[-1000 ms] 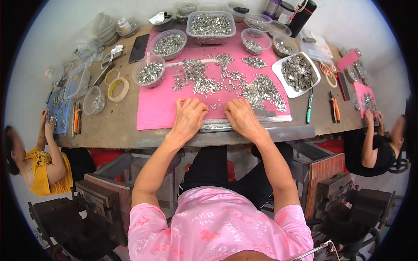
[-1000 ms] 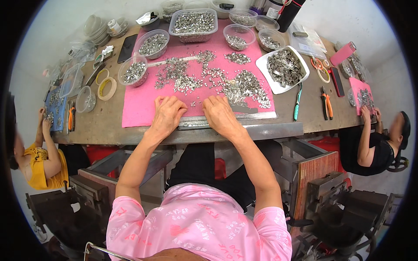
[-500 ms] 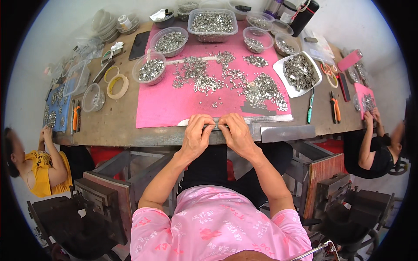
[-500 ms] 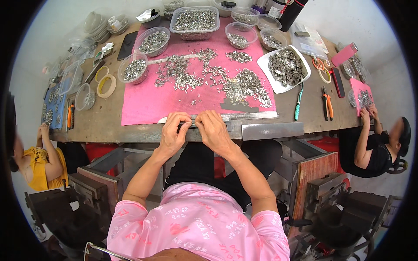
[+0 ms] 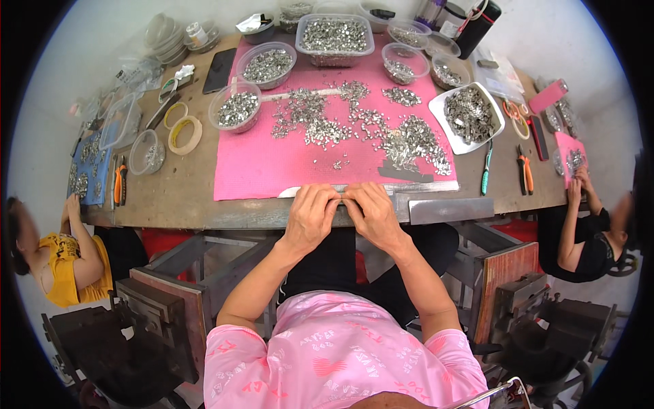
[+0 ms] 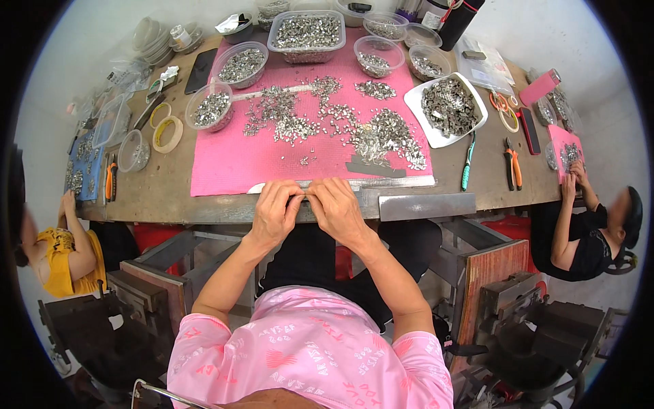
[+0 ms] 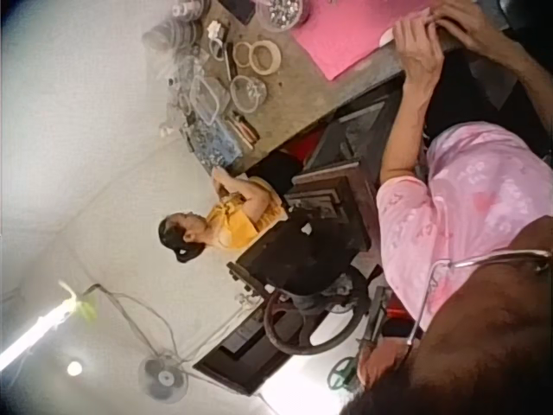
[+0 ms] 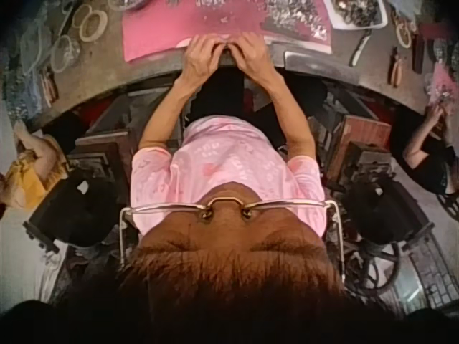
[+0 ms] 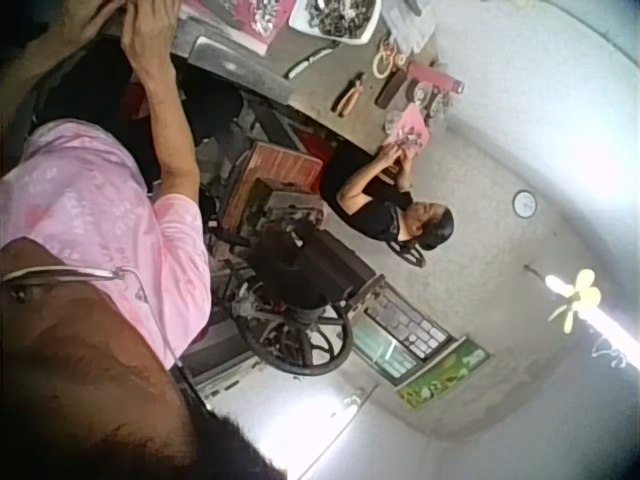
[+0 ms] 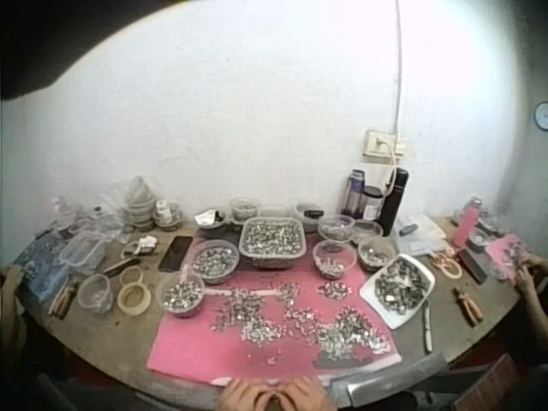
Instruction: The person arranges small metal pieces into a metal holder bar, places the bar into a manual press machine, operates the press wheel, and continues inserting metal pieces into the bar.
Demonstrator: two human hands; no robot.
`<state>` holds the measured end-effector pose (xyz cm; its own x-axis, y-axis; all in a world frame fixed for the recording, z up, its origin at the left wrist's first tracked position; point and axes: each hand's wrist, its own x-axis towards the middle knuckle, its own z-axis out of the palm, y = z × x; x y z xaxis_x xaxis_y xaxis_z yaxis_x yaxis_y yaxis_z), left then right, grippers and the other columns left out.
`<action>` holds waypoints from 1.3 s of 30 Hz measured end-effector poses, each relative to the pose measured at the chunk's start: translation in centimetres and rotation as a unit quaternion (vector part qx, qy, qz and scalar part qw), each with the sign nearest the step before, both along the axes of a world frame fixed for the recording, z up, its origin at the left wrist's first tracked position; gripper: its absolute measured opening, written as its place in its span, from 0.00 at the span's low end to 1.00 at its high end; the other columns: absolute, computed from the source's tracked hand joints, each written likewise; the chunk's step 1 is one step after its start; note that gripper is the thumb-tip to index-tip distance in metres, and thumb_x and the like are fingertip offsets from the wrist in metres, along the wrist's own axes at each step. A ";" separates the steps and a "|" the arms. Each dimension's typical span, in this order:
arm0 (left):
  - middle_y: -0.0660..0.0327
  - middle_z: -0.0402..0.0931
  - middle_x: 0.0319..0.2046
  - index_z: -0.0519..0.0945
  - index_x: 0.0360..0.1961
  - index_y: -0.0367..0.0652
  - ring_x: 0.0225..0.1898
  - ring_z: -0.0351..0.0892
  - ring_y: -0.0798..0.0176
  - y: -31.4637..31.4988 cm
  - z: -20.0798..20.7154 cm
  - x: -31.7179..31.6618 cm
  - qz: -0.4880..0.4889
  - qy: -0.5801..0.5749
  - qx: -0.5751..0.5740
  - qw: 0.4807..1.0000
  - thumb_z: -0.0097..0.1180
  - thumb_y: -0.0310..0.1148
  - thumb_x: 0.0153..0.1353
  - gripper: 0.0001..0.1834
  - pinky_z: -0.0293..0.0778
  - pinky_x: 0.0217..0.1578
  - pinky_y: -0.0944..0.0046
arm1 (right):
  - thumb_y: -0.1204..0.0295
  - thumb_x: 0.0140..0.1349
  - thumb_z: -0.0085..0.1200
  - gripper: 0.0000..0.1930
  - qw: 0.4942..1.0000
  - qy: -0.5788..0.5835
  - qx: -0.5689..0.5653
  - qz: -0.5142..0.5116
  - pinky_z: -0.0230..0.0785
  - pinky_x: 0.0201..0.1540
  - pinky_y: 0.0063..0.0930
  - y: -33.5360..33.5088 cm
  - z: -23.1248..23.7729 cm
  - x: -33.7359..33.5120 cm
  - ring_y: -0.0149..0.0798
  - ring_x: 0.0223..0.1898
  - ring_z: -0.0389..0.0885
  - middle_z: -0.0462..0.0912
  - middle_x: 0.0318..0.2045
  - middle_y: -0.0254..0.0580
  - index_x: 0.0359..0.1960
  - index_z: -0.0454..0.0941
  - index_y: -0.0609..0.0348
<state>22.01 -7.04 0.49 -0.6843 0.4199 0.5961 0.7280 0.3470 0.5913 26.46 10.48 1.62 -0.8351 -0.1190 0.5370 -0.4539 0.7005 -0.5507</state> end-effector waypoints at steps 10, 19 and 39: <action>0.63 0.82 0.38 0.86 0.41 0.45 0.42 0.78 0.56 -0.9 0.9 -1.5 0.020 0.016 -0.075 0.997 0.66 0.29 0.59 0.09 0.63 0.61 0.43 | 0.75 0.61 0.61 0.03 0.995 -0.035 0.063 -0.061 0.67 0.44 0.42 2.2 1.5 -2.9 0.48 0.37 0.80 0.81 0.30 0.46 0.34 0.83 0.60; 0.63 0.75 0.33 0.86 0.41 0.49 0.44 0.74 0.57 1.5 0.3 -7.6 0.019 0.027 -0.166 0.986 0.65 0.33 0.60 0.07 0.58 0.59 0.45 | 0.71 0.57 0.62 0.07 0.974 -0.030 0.178 -0.139 0.66 0.47 0.42 0.5 -1.1 -6.7 0.49 0.39 0.78 0.81 0.32 0.48 0.31 0.80 0.61; 0.65 0.75 0.30 0.86 0.35 0.48 0.41 0.75 0.59 -1.9 1.3 -5.7 0.014 0.015 -0.172 0.985 0.66 0.31 0.60 0.03 0.57 0.62 0.43 | 0.74 0.60 0.61 0.05 0.988 -0.033 0.153 -0.013 0.67 0.46 0.44 3.3 0.1 -4.8 0.49 0.38 0.77 0.76 0.30 0.44 0.33 0.78 0.61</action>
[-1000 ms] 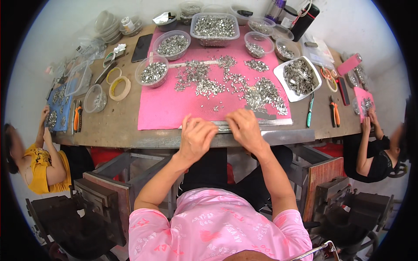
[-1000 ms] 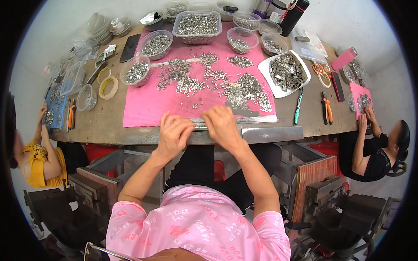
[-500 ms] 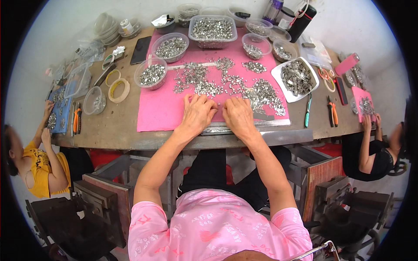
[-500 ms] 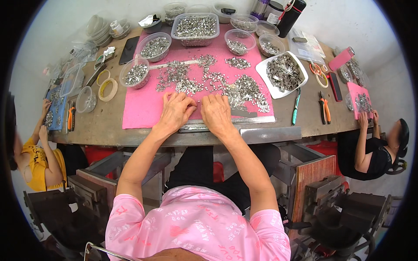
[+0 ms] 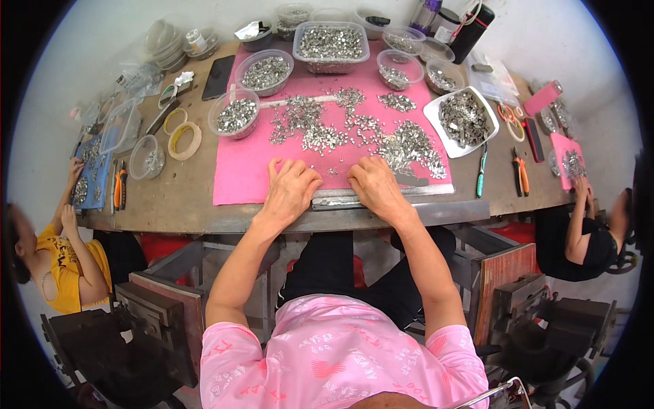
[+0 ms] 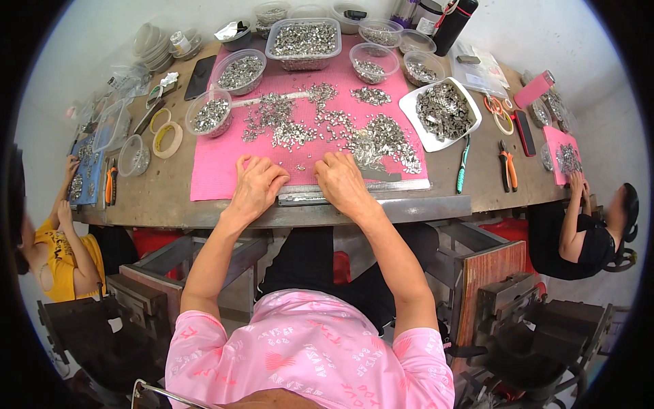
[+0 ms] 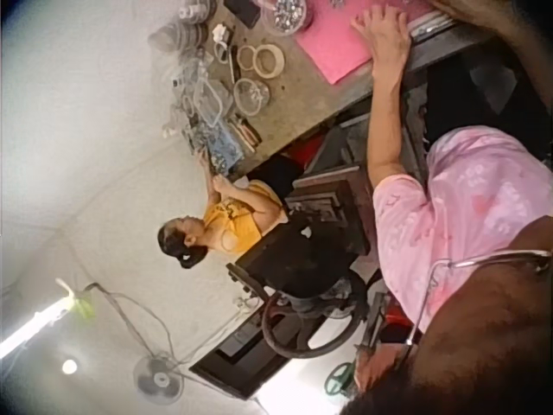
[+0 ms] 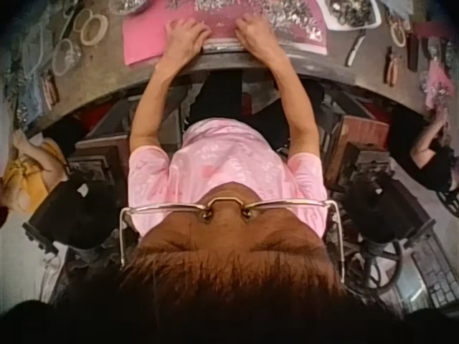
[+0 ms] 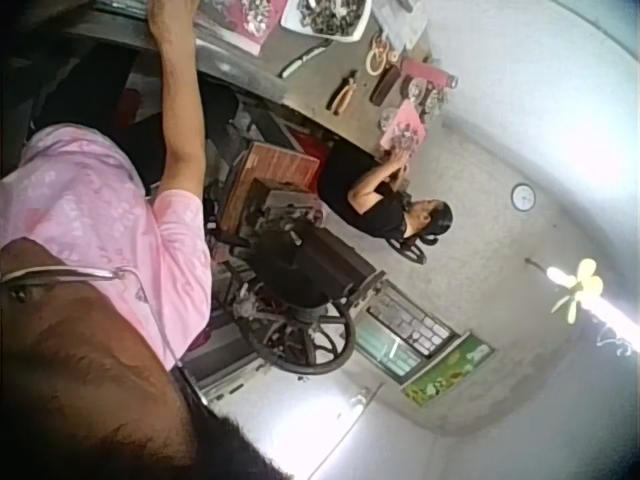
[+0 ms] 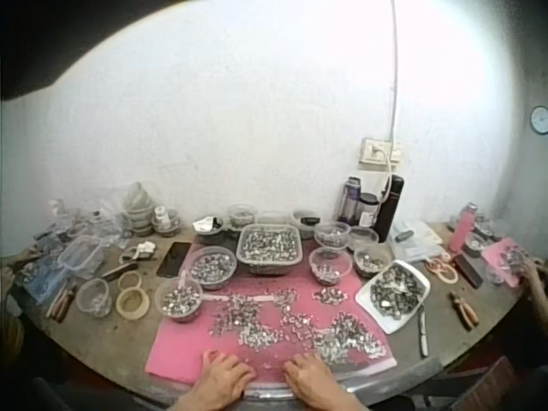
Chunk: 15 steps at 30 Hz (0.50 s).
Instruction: The person arranges small metal pieces into a metal holder bar, places the bar into a manual press machine, operates the press wheel, and continues inserting metal pieces into the bar.
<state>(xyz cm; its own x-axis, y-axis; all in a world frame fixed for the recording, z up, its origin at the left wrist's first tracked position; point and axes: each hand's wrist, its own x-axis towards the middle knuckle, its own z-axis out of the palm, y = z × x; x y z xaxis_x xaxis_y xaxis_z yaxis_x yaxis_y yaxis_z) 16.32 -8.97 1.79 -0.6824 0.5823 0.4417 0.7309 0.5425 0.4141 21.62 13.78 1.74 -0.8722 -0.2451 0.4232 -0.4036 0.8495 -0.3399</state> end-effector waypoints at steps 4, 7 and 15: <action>0.64 0.75 0.31 0.85 0.34 0.47 0.41 0.75 0.59 0.0 -0.2 0.0 -0.008 -0.003 -0.002 1.000 0.66 0.30 0.61 0.02 0.57 0.61 0.44 | 0.77 0.60 0.59 0.04 0.992 -0.062 -0.110 0.020 0.67 0.44 0.44 0.0 1.2 1.4 0.50 0.37 0.78 0.78 0.33 0.46 0.34 0.77 0.61; 0.63 0.75 0.31 0.83 0.34 0.46 0.41 0.75 0.59 -0.1 -0.2 0.0 -0.021 0.004 0.005 1.000 0.65 0.29 0.61 0.02 0.58 0.60 0.45 | 0.79 0.61 0.58 0.03 0.975 -0.104 -0.195 0.020 0.67 0.44 0.43 -0.4 2.5 3.5 0.50 0.36 0.78 0.79 0.35 0.47 0.34 0.76 0.61; 0.59 0.76 0.32 0.78 0.38 0.42 0.39 0.75 0.52 0.5 0.4 2.3 -0.033 -0.096 0.093 0.990 0.59 0.25 0.62 0.04 0.65 0.47 0.53 | 0.82 0.59 0.60 0.06 0.981 -0.017 -0.190 0.026 0.70 0.44 0.40 -1.9 0.9 4.7 0.49 0.38 0.78 0.80 0.35 0.45 0.36 0.77 0.64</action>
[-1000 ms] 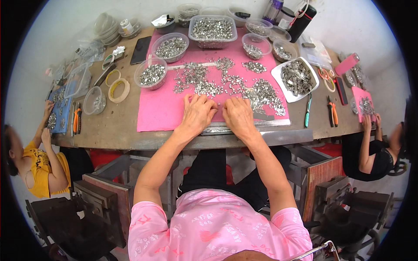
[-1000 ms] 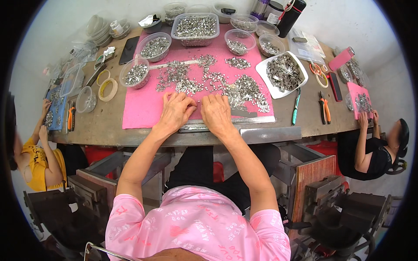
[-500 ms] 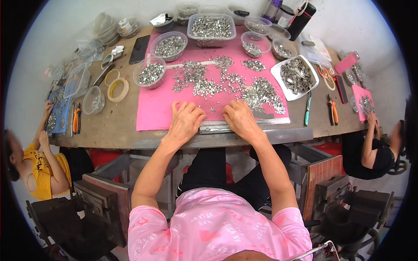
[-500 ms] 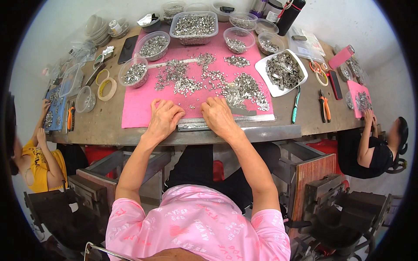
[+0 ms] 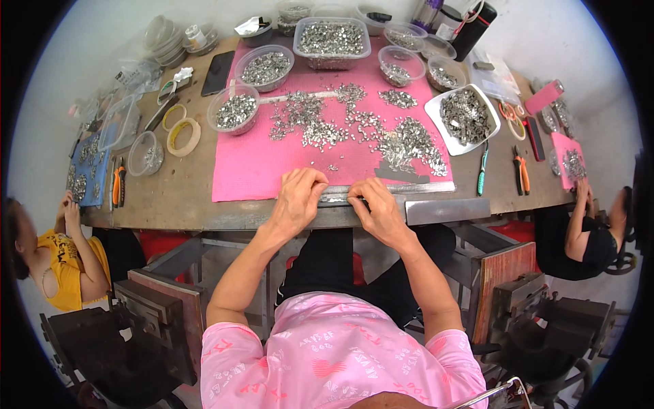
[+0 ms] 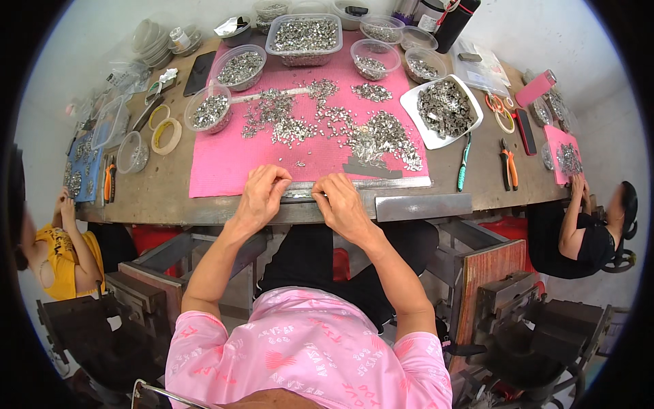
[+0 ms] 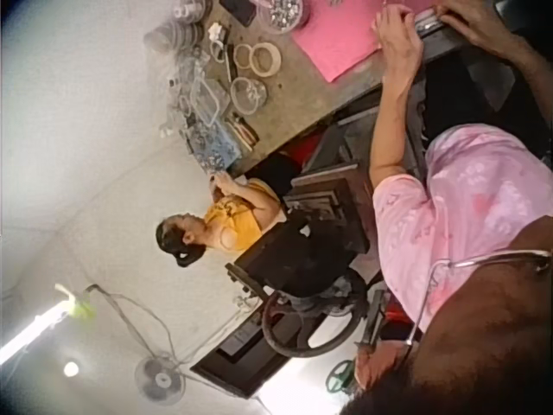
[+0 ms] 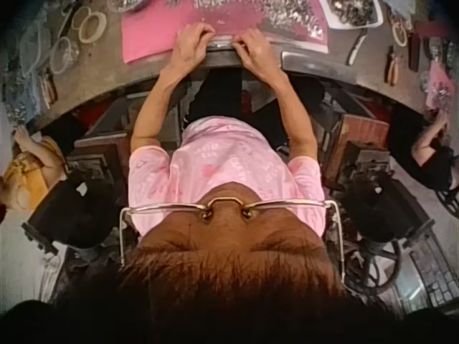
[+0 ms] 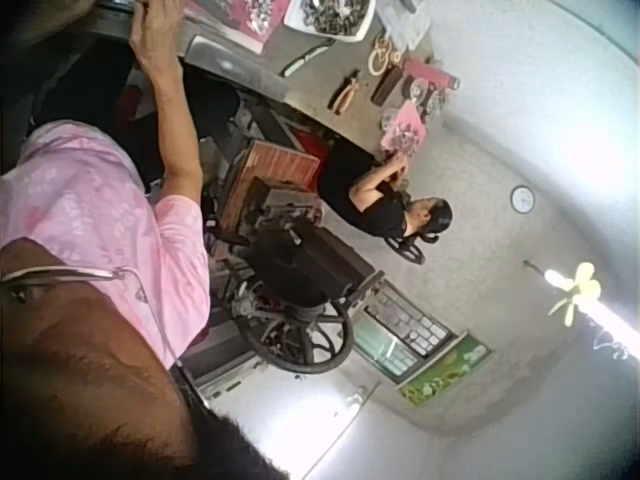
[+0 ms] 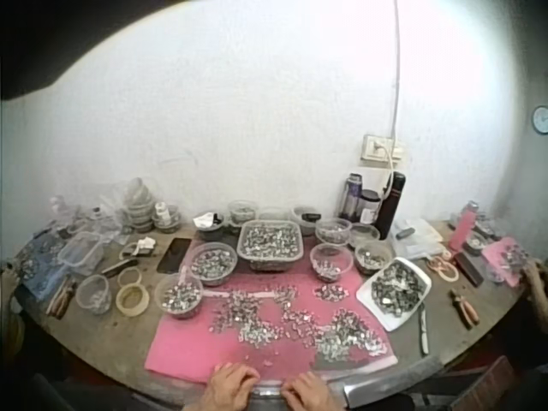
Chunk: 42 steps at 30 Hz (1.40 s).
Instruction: The person arranges small metal pieces into a metal holder bar, places the bar into a manual press machine, operates the press wheel, and continues inserting metal pieces into the bar.
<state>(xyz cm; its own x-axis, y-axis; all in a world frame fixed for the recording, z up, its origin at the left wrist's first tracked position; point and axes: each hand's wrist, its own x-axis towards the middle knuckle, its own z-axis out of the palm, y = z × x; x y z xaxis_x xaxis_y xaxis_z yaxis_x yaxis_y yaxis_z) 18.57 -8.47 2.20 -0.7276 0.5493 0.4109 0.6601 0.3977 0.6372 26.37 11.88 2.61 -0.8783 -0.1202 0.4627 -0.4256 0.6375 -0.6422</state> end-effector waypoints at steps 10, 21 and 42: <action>0.52 0.77 0.36 0.75 0.38 0.36 0.38 0.76 0.48 2.1 -1.4 2.6 -0.028 -0.001 0.112 0.993 0.59 0.19 0.61 0.06 0.71 0.44 0.55 | 0.83 0.56 0.62 0.08 0.999 0.047 0.019 -0.017 0.70 0.42 0.41 -0.4 -0.7 0.0 0.50 0.37 0.77 0.79 0.35 0.45 0.36 0.77 0.64; 0.53 0.78 0.37 0.77 0.38 0.37 0.39 0.77 0.47 2.4 -0.9 3.6 0.014 0.098 0.031 0.995 0.63 0.21 0.58 0.09 0.73 0.44 0.50 | 0.79 0.58 0.62 0.05 0.998 0.032 0.049 0.022 0.69 0.43 0.43 1.1 0.4 -0.3 0.49 0.37 0.79 0.80 0.34 0.45 0.35 0.80 0.62; 0.64 0.76 0.31 0.85 0.35 0.47 0.40 0.75 0.58 1.5 -1.0 -3.5 0.051 0.121 -0.060 0.990 0.68 0.33 0.58 0.05 0.60 0.54 0.50 | 0.74 0.61 0.58 0.03 0.988 0.034 0.148 -0.039 0.67 0.48 0.42 1.4 -1.9 -8.6 0.46 0.43 0.77 0.79 0.34 0.43 0.32 0.82 0.59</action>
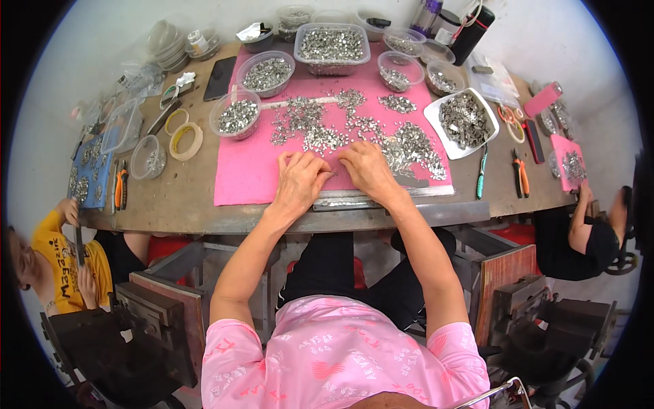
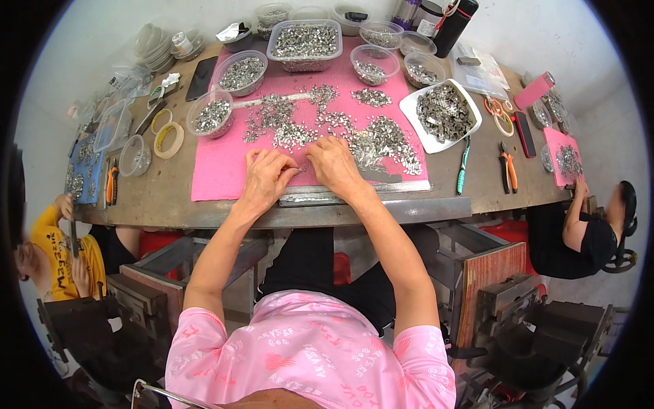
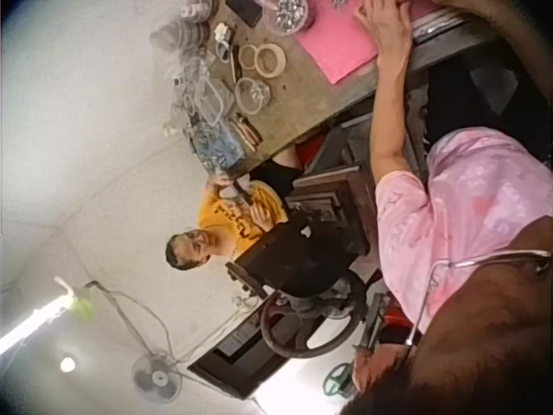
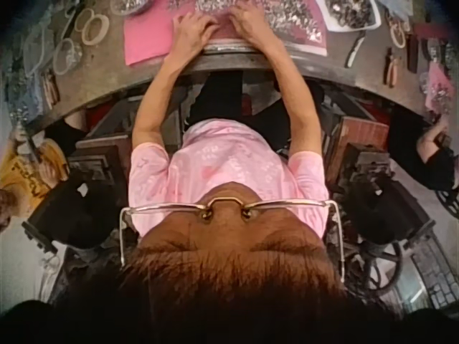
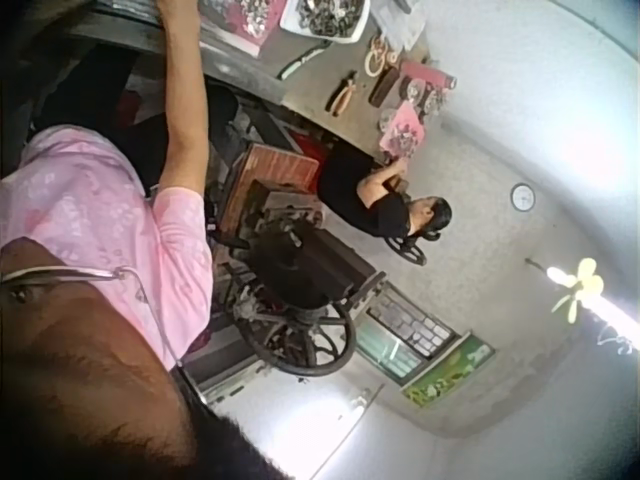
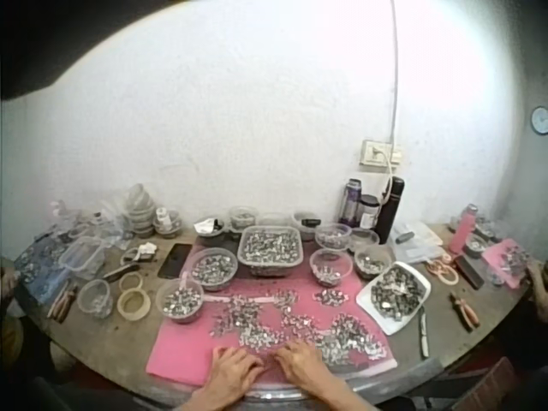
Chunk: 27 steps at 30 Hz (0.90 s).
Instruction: The person arranges small metal pieces into a metal holder bar, places the bar into a manual press machine, operates the press wheel, and continues inserting metal pieces into the bar.
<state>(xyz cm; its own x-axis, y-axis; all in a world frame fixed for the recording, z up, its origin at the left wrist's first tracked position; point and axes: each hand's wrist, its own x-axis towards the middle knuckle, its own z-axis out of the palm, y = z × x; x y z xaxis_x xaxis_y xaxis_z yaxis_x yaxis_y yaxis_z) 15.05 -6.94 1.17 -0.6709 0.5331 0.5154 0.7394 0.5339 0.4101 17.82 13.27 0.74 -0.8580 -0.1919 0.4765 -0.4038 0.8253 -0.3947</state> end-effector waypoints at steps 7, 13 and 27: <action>0.65 0.76 0.32 0.86 0.35 0.48 0.41 0.75 0.59 -1.3 0.1 0.6 -0.057 -0.010 -0.037 0.998 0.68 0.29 0.57 0.05 0.60 0.58 0.49 | 0.73 0.61 0.59 0.03 0.998 0.004 0.055 0.025 0.67 0.48 0.43 0.7 0.2 0.2 0.48 0.42 0.78 0.79 0.34 0.44 0.34 0.81 0.59; 0.63 0.75 0.32 0.84 0.34 0.47 0.42 0.75 0.58 -1.6 0.4 0.7 -0.067 0.014 -0.069 0.995 0.65 0.30 0.58 0.04 0.61 0.58 0.46 | 0.76 0.62 0.57 0.02 0.999 0.004 0.045 0.014 0.67 0.46 0.44 0.5 1.9 2.3 0.49 0.40 0.78 0.79 0.34 0.47 0.34 0.78 0.61; 0.55 0.80 0.36 0.78 0.38 0.37 0.38 0.77 0.50 1.4 -0.2 6.1 -0.089 -0.111 0.146 0.979 0.61 0.20 0.59 0.07 0.72 0.42 0.55 | 0.83 0.59 0.61 0.06 0.987 -0.032 -0.156 0.019 0.71 0.44 0.39 -0.4 1.6 9.0 0.49 0.39 0.79 0.81 0.37 0.45 0.36 0.78 0.65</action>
